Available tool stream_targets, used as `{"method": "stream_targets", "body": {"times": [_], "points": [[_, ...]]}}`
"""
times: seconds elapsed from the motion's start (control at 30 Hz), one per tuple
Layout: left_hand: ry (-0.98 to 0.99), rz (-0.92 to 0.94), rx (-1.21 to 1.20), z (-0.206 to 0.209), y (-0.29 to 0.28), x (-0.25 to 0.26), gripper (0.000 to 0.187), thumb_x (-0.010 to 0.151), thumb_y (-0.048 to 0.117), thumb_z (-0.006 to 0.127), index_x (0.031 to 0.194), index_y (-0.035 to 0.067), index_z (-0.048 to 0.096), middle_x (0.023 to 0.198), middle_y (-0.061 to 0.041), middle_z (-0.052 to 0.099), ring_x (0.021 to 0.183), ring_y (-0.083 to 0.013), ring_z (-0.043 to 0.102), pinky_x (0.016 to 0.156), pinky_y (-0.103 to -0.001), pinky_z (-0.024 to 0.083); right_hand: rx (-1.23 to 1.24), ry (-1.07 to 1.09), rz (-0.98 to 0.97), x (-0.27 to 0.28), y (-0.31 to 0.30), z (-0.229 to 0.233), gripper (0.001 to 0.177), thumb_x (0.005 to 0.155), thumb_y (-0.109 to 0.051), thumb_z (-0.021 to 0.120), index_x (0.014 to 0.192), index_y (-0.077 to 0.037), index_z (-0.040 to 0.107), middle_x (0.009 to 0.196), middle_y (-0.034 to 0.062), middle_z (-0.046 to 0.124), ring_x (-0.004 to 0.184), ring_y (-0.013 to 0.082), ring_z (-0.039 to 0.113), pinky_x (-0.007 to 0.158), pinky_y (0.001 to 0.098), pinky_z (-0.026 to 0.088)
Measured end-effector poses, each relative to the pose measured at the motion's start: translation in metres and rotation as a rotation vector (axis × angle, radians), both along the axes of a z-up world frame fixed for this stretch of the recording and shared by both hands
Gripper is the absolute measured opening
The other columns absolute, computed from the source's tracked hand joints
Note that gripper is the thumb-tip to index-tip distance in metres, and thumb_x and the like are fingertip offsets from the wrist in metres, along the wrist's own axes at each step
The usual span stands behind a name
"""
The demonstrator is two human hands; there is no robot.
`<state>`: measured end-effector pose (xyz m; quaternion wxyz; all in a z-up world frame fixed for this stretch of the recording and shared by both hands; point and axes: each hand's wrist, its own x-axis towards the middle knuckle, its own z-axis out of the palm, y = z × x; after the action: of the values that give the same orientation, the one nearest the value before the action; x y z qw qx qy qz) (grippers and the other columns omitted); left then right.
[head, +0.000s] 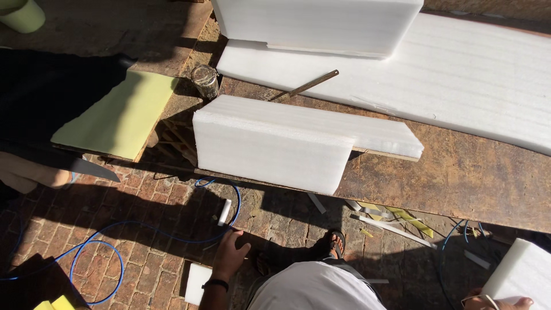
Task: The person uses a metal straight edge to cut a large white foam sheet into smaller rectangular pieces on a wooden workbench. The person aligns the straight edge, scores the foam, and separates the cut sections, stacking them on the bench.
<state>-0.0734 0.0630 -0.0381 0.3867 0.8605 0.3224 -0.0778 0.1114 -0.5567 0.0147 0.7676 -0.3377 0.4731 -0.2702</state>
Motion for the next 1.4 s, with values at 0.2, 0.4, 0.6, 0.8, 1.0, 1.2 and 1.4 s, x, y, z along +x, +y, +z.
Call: {"method": "stream_targets", "body": {"times": [0.2, 0.4, 0.6, 0.8, 1.0, 1.2, 1.4], "points": [[0.135, 0.034, -0.097, -0.039, 0.050, -0.070, 0.054, 0.082, 0.030, 0.079, 0.130, 0.009, 0.065, 0.142, -0.011, 0.060, 0.135, -0.0279, 0.054, 0.113, -0.040, 0.045, -0.073, 0.012, 0.150, -0.043, 0.049, 0.011, 0.072, 0.101, -0.064, 0.065, 0.151, -0.015, 0.046, 0.129, 0.0081, 0.057, 0.110, 0.0193, 0.062, 0.077, 0.0323, 0.048], [0.126, 0.126, -0.239, -0.048, 0.081, -0.087, 0.057, 0.085, 0.033, 0.077, 0.135, 0.011, 0.062, 0.135, -0.010, 0.067, 0.123, -0.0247, 0.066, 0.104, -0.039, 0.054, -0.076, 0.006, 0.580, -0.027, 0.134, 0.008, 0.074, 0.104, -0.065, 0.063, 0.150, -0.012, 0.041, 0.126, 0.0119, 0.050, 0.105, 0.0201, 0.056, 0.077, 0.0322, 0.047], [-0.146, 0.242, -0.353, -0.033, 0.074, -0.078, 0.054, 0.083, 0.028, 0.078, 0.132, 0.006, 0.066, 0.125, -0.014, 0.074, 0.118, -0.0226, 0.070, 0.101, -0.037, 0.055, -0.082, -0.137, 0.944, 0.019, 0.270, 0.032, 0.076, 0.091, -0.048, 0.070, 0.145, -0.003, 0.038, 0.125, 0.0136, 0.051, 0.114, 0.0259, 0.059, 0.088, 0.0380, 0.054], [-0.313, 0.508, -0.930, 0.039, 0.072, -0.082, 0.061, 0.091, 0.042, 0.062, 0.141, 0.008, 0.059, 0.134, -0.016, 0.071, 0.124, -0.0269, 0.066, 0.102, -0.041, 0.051, 0.233, -0.155, 1.037, 0.017, 0.383, 0.080, 0.079, 0.095, -0.050, 0.072, 0.149, 0.000, 0.042, 0.133, 0.0151, 0.051, 0.115, 0.0256, 0.059, 0.090, 0.0362, 0.052], [-0.980, 0.905, -1.576, 0.112, 0.073, -0.057, 0.079, 0.097, 0.068, 0.031, 0.155, 0.015, 0.038, 0.158, -0.013, 0.045, 0.139, -0.0279, 0.050, 0.112, -0.045, 0.041, 0.448, -0.316, 1.779, -0.033, 0.452, 0.089, 0.068, 0.094, -0.057, 0.067, 0.136, -0.004, 0.056, 0.114, 0.0143, 0.067, 0.097, 0.0267, 0.068, 0.075, 0.0413, 0.059], [-1.047, 0.617, -1.598, 0.135, 0.065, -0.015, 0.098, 0.096, 0.078, 0.027, 0.157, 0.003, 0.036, 0.152, -0.022, 0.043, 0.136, -0.0359, 0.049, 0.110, -0.059, 0.041, -0.376, 0.384, 2.040, -0.070, 0.510, 0.060, 0.070, 0.090, -0.058, 0.059, 0.141, -0.009, 0.057, 0.106, 0.0144, 0.073, 0.092, 0.0234, 0.070, 0.071, 0.0389, 0.059], [-1.087, 0.675, -1.656, 0.136, 0.081, -0.005, 0.093, 0.091, 0.079, 0.034, 0.163, 0.021, 0.034, 0.162, -0.008, 0.040, 0.144, -0.0247, 0.041, 0.118, -0.048, 0.035, 0.495, -0.102, 1.792, -0.041, 0.470, 0.052, 0.064, 0.101, -0.039, 0.074, 0.143, 0.005, 0.056, 0.105, 0.0166, 0.070, 0.092, 0.0239, 0.068, 0.073, 0.0359, 0.060]]}}
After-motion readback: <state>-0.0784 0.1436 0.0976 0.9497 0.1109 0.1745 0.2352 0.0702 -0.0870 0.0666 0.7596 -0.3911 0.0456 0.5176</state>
